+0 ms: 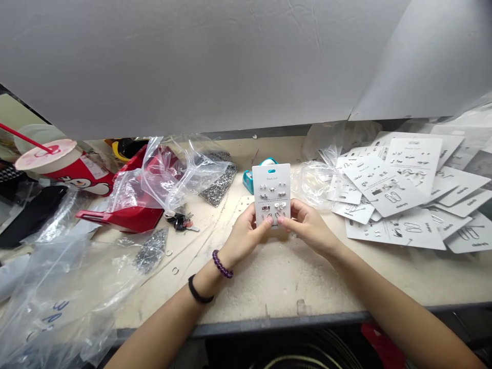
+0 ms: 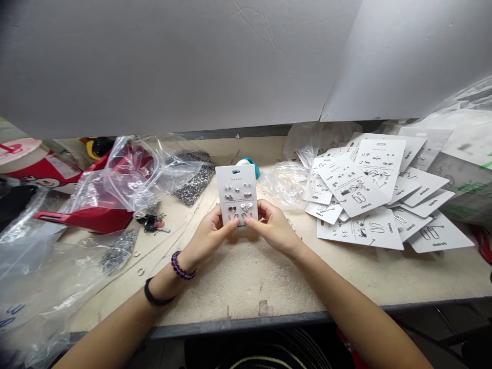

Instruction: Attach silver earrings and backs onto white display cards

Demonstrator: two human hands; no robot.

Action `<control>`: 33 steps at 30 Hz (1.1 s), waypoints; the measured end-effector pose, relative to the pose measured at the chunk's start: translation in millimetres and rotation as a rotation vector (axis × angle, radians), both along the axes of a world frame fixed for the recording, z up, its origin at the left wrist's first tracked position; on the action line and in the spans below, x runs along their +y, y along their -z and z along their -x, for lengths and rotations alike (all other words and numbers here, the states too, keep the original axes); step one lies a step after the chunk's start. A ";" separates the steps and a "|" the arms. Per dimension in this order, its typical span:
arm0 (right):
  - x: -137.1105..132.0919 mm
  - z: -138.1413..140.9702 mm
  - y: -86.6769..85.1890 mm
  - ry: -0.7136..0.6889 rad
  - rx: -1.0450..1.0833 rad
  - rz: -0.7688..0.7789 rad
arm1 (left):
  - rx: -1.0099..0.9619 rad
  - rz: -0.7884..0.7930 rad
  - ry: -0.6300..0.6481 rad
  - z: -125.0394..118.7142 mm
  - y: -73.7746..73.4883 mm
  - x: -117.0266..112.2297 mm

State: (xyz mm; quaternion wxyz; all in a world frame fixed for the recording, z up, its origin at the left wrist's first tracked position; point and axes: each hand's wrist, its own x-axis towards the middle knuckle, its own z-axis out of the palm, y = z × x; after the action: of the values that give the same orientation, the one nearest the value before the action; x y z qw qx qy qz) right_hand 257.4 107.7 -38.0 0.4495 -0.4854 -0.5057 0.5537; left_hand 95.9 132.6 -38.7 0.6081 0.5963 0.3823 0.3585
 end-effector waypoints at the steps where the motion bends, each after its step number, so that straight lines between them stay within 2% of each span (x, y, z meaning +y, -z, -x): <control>1: 0.2 0.0 0.5 -0.006 -0.009 0.002 | -0.001 0.002 0.005 0.0 1.0 0.2; 12: 1.2 -0.8 -1.1 -0.049 0.027 0.024 | -0.036 0.023 0.057 -0.8 -0.6 1.0; 28: 0.0 -0.6 -1.7 -0.059 0.008 0.046 | 0.089 -0.002 0.018 -1.6 -0.1 -0.9; 33: -0.5 -1.1 -0.6 -0.081 -0.003 0.050 | 0.050 0.023 0.020 -1.2 1.5 -1.6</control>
State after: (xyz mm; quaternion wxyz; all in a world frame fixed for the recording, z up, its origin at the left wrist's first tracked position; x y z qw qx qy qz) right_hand 258.6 107.2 -37.5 0.4138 -0.4764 -0.5115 0.5832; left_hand 97.1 131.0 -40.3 0.6087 0.6019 0.3956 0.3328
